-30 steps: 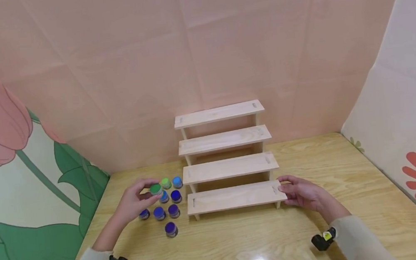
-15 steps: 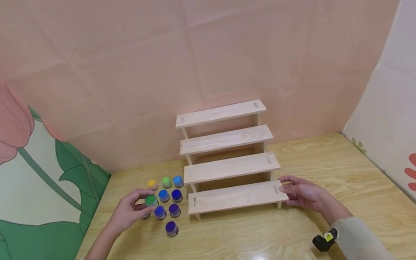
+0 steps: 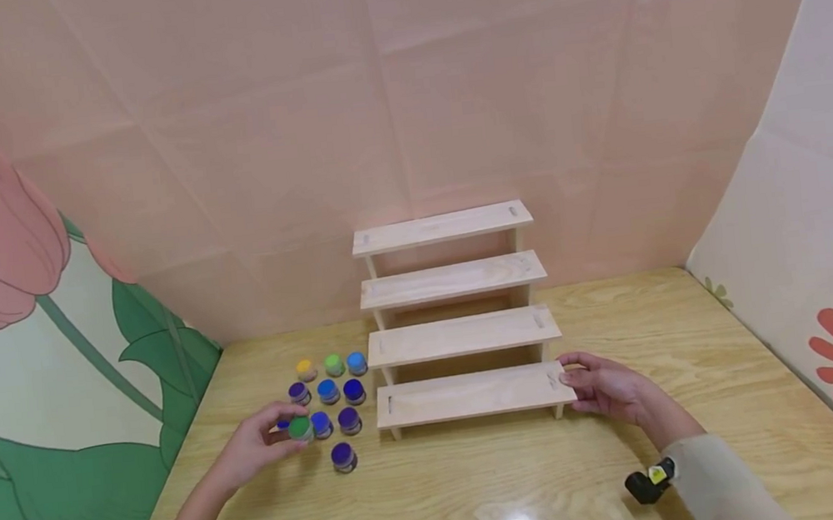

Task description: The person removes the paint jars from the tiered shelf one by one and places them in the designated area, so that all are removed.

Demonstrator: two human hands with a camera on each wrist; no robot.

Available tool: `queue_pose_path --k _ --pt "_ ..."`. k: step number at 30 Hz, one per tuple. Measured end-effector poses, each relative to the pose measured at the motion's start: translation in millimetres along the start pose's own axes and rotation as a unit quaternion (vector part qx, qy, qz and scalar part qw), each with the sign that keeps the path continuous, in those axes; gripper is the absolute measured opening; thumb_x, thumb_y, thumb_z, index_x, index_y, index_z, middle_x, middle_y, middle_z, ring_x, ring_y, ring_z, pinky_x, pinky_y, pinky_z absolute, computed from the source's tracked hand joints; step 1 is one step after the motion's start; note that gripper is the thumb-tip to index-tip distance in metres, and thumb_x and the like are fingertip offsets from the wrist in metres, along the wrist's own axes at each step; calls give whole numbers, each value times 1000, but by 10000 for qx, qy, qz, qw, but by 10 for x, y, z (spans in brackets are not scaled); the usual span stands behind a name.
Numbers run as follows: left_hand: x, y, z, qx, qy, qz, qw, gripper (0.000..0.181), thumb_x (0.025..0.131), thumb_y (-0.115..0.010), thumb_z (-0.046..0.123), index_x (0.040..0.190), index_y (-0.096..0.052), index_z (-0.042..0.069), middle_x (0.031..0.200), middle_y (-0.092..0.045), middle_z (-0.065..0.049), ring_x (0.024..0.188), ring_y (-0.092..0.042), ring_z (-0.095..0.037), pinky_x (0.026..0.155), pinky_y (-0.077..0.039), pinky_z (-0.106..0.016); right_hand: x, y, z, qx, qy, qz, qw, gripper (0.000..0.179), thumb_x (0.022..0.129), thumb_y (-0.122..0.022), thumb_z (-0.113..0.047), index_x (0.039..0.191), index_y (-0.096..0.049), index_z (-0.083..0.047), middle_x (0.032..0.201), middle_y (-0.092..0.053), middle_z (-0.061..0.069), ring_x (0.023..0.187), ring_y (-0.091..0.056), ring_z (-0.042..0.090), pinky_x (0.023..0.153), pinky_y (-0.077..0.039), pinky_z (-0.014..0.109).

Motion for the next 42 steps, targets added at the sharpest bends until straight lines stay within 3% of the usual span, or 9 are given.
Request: queue_pose_path --k 14,21,28,34,42 --pt "-71 -80 -140 -287 -46 -216 9993 47 86 -81 14 127 -63 0 133 -60 -15 123 -57 -37 102 -53 -36 1 9 -13 -2 40 -14 10000 24 107 -48 -9 119 -56 -27 105 -72 -2 93 -70 11 78 -61 25" --pt "-104 -133 -263 -628 60 -441 9970 47 86 -79 6 128 -61 -5 129 -59 -24 119 -60 -26 100 -54 -26 -3 12 -9 20 33 -19 10000 24 107 -48 -9 119 -57 -28 105 -72 -1 93 -71 12 78 -61 25" --pt "-135 -192 -363 -462 392 -379 9974 46 84 -82 8 126 -64 2 130 -60 -15 123 -57 -32 102 -53 -28 12 25 3 -13 76 -87 9999 25 107 -47 -9 119 -56 -28 105 -73 -2 93 -71 11 78 -61 25" --pt "-146 -222 -414 -302 453 -277 9981 45 83 -83 9 124 -66 5 133 -59 -15 124 -57 -35 101 -54 -30 15 24 15 -19 96 -127 9999 25 107 -46 -8 119 -57 -28 106 -73 -3 93 -71 11 78 -60 25" --pt "-153 -237 -444 -234 601 -364 9973 43 84 -82 8 123 -66 7 132 -60 -12 124 -57 -35 100 -55 -34 14 5 8 -28 96 -120 9999 24 108 -46 -8 120 -56 -27 106 -73 -3 93 -71 11 78 -60 25"
Point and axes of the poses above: each hand's wrist, its own x-axis towards the middle knuckle, its own y-axis out of the back of the hand, z = x × y, the point moved 4 cm from there along x, towards the middle knuckle
